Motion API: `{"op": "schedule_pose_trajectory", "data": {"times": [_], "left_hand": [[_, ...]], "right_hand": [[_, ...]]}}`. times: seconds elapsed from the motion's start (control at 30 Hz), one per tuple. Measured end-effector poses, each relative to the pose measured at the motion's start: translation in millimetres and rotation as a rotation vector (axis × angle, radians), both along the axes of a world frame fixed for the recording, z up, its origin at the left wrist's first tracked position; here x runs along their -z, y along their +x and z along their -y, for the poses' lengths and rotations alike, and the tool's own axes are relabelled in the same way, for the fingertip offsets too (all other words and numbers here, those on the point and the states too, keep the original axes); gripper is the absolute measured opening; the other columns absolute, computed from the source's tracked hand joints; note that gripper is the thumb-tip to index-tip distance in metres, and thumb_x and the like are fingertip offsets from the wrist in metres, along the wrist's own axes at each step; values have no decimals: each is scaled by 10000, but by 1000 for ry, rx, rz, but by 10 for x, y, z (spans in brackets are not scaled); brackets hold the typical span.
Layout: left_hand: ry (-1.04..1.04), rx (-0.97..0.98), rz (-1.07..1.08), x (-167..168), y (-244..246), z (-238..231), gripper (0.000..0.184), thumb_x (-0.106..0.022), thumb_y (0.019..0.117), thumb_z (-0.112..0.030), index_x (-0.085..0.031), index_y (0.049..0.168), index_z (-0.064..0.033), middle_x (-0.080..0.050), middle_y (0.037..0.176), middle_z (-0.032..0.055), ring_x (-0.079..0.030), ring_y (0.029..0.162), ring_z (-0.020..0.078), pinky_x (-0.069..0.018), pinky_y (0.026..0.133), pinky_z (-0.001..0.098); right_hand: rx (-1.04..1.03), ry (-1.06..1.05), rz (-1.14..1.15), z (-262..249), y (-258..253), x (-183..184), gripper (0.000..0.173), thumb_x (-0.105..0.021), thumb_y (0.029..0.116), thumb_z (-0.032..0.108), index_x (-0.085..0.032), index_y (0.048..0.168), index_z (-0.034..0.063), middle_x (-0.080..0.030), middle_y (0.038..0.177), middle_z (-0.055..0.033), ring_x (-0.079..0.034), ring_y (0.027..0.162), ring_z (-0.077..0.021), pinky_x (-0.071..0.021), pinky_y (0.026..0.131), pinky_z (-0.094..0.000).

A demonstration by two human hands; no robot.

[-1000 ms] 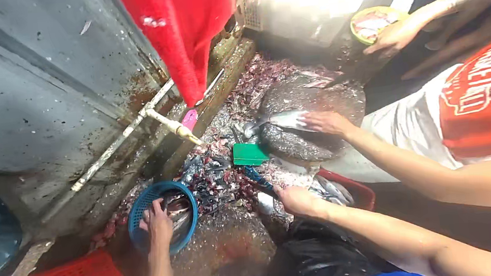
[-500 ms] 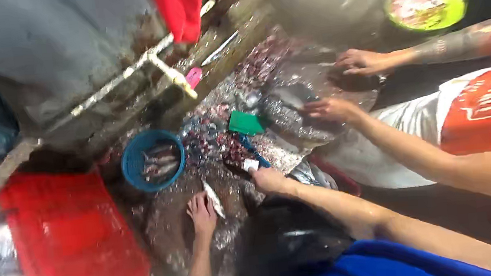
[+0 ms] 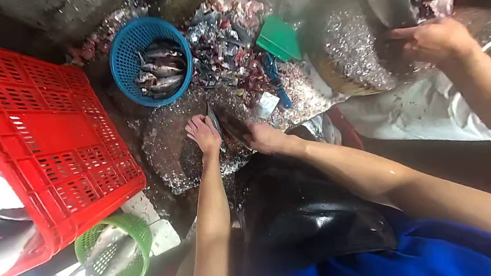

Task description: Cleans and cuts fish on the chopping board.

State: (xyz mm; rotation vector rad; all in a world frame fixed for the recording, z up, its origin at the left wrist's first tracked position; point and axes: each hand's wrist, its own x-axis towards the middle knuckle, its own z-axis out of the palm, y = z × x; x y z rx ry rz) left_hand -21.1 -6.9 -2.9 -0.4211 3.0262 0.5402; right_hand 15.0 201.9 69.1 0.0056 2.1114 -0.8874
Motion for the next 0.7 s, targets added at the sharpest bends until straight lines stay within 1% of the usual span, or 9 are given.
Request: {"op": "schedule_pose_trajectory", "data": {"times": [0.07, 0.2, 0.3, 0.33, 0.4, 0.43, 0.53, 0.63, 0.7], "left_hand": [[-14, 1, 1, 12, -8, -1, 380, -391, 1076, -374, -600, 1216, -88, -594, 1285, 170, -504, 1261, 396, -389, 1055, 614], [-39, -5, -4, 45, -15, -9, 373, -375, 1078, -377, -602, 1203, -109, -592, 1293, 143, -505, 1257, 369, -394, 1041, 582], [-49, -6, 12, 43, -19, -6, 368, -359, 1084, -368, -596, 1205, -114, -587, 1294, 136, -504, 1255, 362, -400, 1027, 573], [-53, -2, 21, 36, -17, -3, 374, -355, 1084, -366, -598, 1211, -113, -585, 1305, 138, -502, 1265, 363, -402, 1030, 572], [-61, 5, 40, 30, -27, 5, 380, -338, 1085, -370, -594, 1221, -124, -574, 1332, 130, -494, 1281, 353, -394, 1041, 567], [-63, 6, 44, 28, -30, 7, 382, -333, 1085, -370, -595, 1220, -127, -571, 1338, 129, -491, 1286, 353, -391, 1043, 567], [-68, 5, 48, 24, -29, 9, 391, -335, 1083, -376, -599, 1230, -128, -565, 1352, 145, -490, 1291, 356, -390, 1047, 568], [-65, 10, 33, 44, -36, 16, 388, -333, 1087, -370, -592, 1235, -123, -564, 1352, 147, -491, 1284, 362, -395, 1039, 563], [-71, 10, 27, 59, -24, 18, 388, -334, 1086, -370, -592, 1235, -123, -560, 1358, 140, -487, 1292, 359, -392, 1047, 557]], "right_hand": [[-4, 10, 54, 79, -18, -84, 360, -580, 1026, 329, -558, 1291, 87, -693, 953, -192, -721, 803, -366, -596, 684, -586], [39, 2, 53, 157, 47, -75, 345, -553, 1041, 340, -556, 1277, 89, -686, 950, -188, -718, 792, -362, -597, 660, -570], [63, -7, 24, 214, 93, -46, 335, -552, 1038, 334, -545, 1276, 99, -687, 910, -178, -720, 779, -361, -591, 639, -572], [67, -14, 5, 232, 88, -33, 345, -549, 1041, 335, -545, 1286, 91, -690, 902, -174, -723, 791, -359, -593, 651, -571], [56, -13, -15, 273, 2, 26, 363, -535, 1034, 322, -533, 1305, 80, -699, 946, -171, -730, 877, -363, -598, 734, -577], [59, -7, -26, 291, -36, 36, 364, -537, 1033, 319, -527, 1305, 77, -700, 947, -169, -731, 886, -361, -599, 743, -572], [77, 5, -47, 307, -65, 23, 381, -535, 1039, 330, -517, 1326, 81, -702, 934, -160, -735, 869, -351, -603, 733, -562], [72, -11, -44, 282, -1, 34, 418, -531, 1037, 344, -518, 1362, 81, -706, 966, -166, -732, 891, -357, -600, 747, -578], [65, -16, -37, 274, 56, 33, 408, -540, 1029, 350, -529, 1336, 82, -702, 948, -159, -728, 871, -350, -597, 732, -573]]}}
